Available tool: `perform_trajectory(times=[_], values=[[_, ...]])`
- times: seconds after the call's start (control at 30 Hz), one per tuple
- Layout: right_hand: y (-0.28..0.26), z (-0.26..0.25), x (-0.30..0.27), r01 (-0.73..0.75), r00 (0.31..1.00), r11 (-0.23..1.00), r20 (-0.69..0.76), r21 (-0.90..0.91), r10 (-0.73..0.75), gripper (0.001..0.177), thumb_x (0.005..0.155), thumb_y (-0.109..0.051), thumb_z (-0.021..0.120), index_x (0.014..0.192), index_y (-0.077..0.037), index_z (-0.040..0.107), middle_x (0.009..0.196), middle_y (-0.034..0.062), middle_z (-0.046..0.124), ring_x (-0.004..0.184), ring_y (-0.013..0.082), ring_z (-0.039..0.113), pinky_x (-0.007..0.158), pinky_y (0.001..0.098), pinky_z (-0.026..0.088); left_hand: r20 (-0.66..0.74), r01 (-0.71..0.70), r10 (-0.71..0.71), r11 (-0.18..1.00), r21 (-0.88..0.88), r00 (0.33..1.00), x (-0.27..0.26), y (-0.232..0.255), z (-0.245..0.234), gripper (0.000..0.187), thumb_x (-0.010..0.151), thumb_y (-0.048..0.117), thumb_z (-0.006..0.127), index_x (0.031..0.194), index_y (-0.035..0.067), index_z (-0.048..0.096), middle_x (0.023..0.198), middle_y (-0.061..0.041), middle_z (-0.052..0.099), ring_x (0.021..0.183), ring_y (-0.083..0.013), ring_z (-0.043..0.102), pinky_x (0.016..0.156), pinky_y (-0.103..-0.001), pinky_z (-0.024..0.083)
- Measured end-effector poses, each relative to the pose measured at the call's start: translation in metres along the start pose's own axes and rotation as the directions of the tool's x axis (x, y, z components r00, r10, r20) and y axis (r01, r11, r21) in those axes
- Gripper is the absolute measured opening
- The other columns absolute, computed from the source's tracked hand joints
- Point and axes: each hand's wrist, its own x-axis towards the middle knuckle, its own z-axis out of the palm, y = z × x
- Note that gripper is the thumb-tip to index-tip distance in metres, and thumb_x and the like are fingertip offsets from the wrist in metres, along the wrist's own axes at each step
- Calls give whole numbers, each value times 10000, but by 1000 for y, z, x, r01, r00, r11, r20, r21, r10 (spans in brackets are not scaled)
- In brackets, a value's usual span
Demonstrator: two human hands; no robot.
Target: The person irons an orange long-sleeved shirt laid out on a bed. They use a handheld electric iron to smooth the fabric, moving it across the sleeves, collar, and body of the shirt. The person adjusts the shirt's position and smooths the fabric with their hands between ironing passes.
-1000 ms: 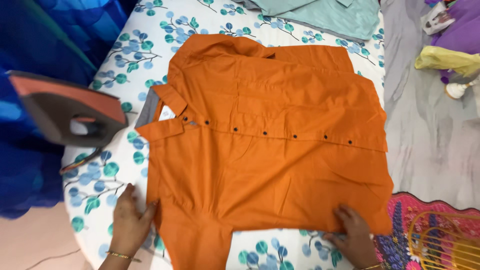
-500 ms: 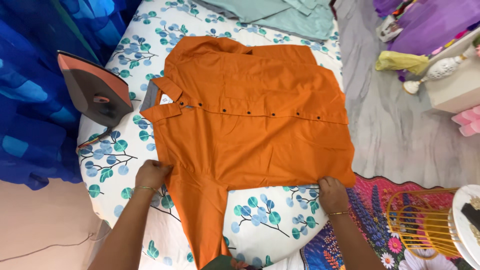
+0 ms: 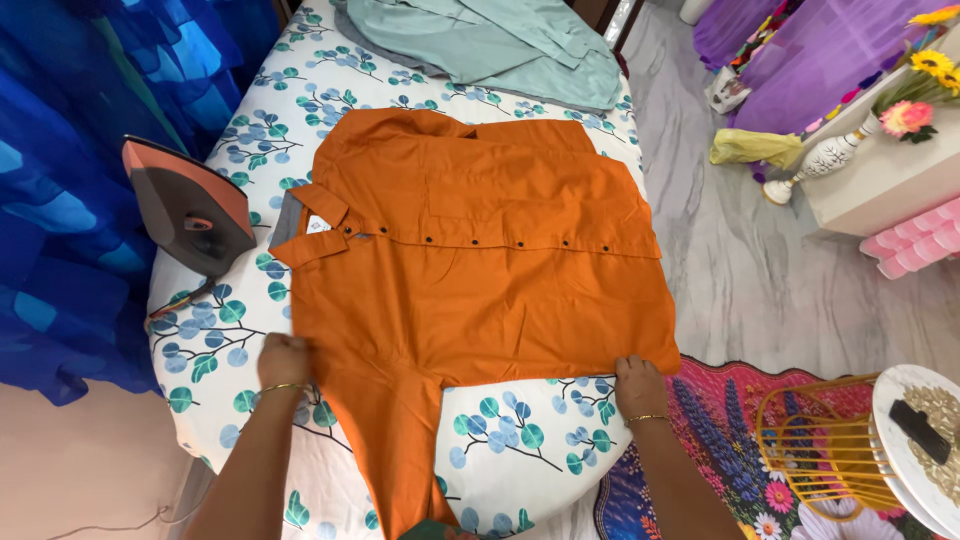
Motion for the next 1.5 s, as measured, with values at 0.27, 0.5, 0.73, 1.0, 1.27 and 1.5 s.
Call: perform_trajectory(times=[0.27, 0.5, 0.73, 1.0, 1.27, 1.5], values=[[-36, -48, -62, 126, 991, 989, 27, 83, -129, 145, 779, -133, 644, 916, -91, 669, 898, 115, 660, 889, 332, 649, 804, 447, 537, -139, 21, -40, 991, -132, 990, -4, -38, -52, 234, 939, 175, 593, 1011, -47, 570, 934, -275, 685, 881, -447, 673, 847, -498, 528], [-46, -52, -78, 86, 996, 990, -15, 116, -85, 112, 764, -115, 656, 872, -84, 656, 884, 112, 649, 885, 338, 638, 811, 452, 533, -157, 7, -30, 989, -149, 987, -12, -29, -63, 240, 942, 150, 602, 1050, -54, 536, 943, -262, 671, 873, -430, 657, 826, -485, 513], [-60, -47, -100, 43, 998, 990, 46, 136, -49, 223, 712, -97, 684, 933, -77, 666, 969, 124, 652, 939, 344, 636, 852, 456, 523, 47, 190, -184, 939, -286, 982, -36, -17, -79, 402, 948, 291, 627, 1131, -57, 544, 987, -228, 677, 843, -369, 658, 744, -446, 533], [-184, -52, -136, -151, 912, 605, 347, 782, -221, 398, 813, -143, 783, 1187, -76, 663, 1172, 93, 686, 1105, 256, 659, 963, 359, 548, 724, 548, -38, 680, -486, 689, -188, -26, -66, 482, 832, 331, 717, 1166, -11, 660, 919, -134, 750, 671, -217, 663, 578, -339, 541], [-326, -95, -130, -526, 300, 270, 473, 807, -829, 545, 878, -105, 785, 1371, 9, 583, 1273, 134, 692, 1149, 210, 659, 1007, 343, 538, 872, 714, 104, 531, -456, 479, -229, -14, -115, 550, 840, 222, 696, 1330, 3, 576, 1210, -120, 731, 1086, -237, 717, 946, -375, 577], [-354, -162, -121, -928, 131, -74, 136, 365, -982, 582, 945, -282, 744, 1427, -20, 550, 1348, 120, 673, 1280, 202, 644, 1157, 358, 468, 845, 850, 193, 79, -521, 499, -228, -3, -155, 778, 939, 584, 457, 1447, -6, 480, 1405, -193, 615, 1263, -315, 598, 1031, -442, 476]])
